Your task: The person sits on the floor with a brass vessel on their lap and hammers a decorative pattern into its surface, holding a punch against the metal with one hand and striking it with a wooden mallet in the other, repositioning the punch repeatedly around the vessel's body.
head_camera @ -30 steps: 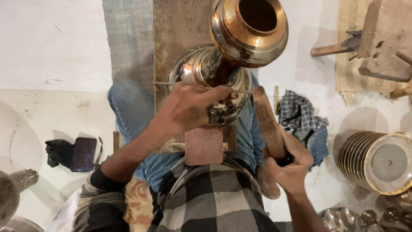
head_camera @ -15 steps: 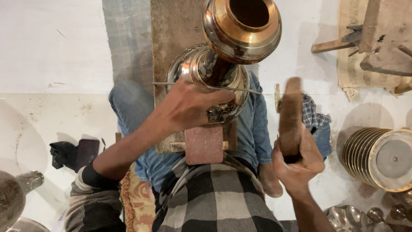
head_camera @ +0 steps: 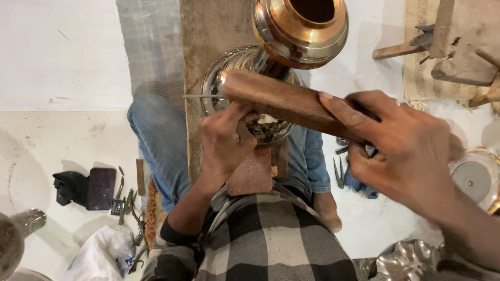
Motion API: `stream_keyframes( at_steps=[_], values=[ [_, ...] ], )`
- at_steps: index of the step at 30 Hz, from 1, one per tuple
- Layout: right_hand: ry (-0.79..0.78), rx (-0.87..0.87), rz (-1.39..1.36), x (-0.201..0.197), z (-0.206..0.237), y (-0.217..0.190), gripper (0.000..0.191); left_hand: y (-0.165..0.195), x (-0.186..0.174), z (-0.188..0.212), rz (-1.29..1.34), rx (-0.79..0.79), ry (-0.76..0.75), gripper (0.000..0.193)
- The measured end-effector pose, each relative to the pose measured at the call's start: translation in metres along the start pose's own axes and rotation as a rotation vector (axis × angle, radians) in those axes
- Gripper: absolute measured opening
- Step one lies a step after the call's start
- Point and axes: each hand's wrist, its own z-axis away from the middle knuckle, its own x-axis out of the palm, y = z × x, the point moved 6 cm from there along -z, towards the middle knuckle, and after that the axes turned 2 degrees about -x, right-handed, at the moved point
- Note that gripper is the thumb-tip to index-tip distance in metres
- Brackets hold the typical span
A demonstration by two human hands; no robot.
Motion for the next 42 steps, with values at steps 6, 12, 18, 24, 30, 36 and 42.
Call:
stream_keyframes(
  at_steps=[6,12,18,24,30,36,42],
  values=[
    [-0.024,-0.136,0.019,-0.009,-0.009,-0.011,0.075,-0.004,0.011,0.015,0.027,-0.122,0.153,0.02],
    [-0.059,-0.166,0.059,-0.027,-0.026,-0.018,0.077,0.015,0.0,0.028,0.056,-0.117,0.421,0.033],
    [-0.097,-0.261,0.212,-0.028,-0.037,-0.035,0.081,0.005,0.008,0.028,0.0,-0.227,0.363,0.023],
    [-0.151,-0.305,0.305,-0.013,-0.039,-0.039,0.079,0.013,0.002,0.028,0.059,-0.167,0.452,0.025],
    [-0.202,-0.362,0.441,-0.009,-0.051,-0.046,0.074,0.02,-0.003,0.023,0.164,-0.211,0.406,0.02],
    [-0.186,-0.332,0.381,-0.013,-0.054,-0.056,0.069,0.015,0.001,0.029,0.099,-0.215,0.43,0.014],
    [-0.051,-0.369,0.198,-0.009,-0.05,-0.058,0.062,0.01,0.007,0.038,0.093,-0.231,0.389,0.015]
  ],
)
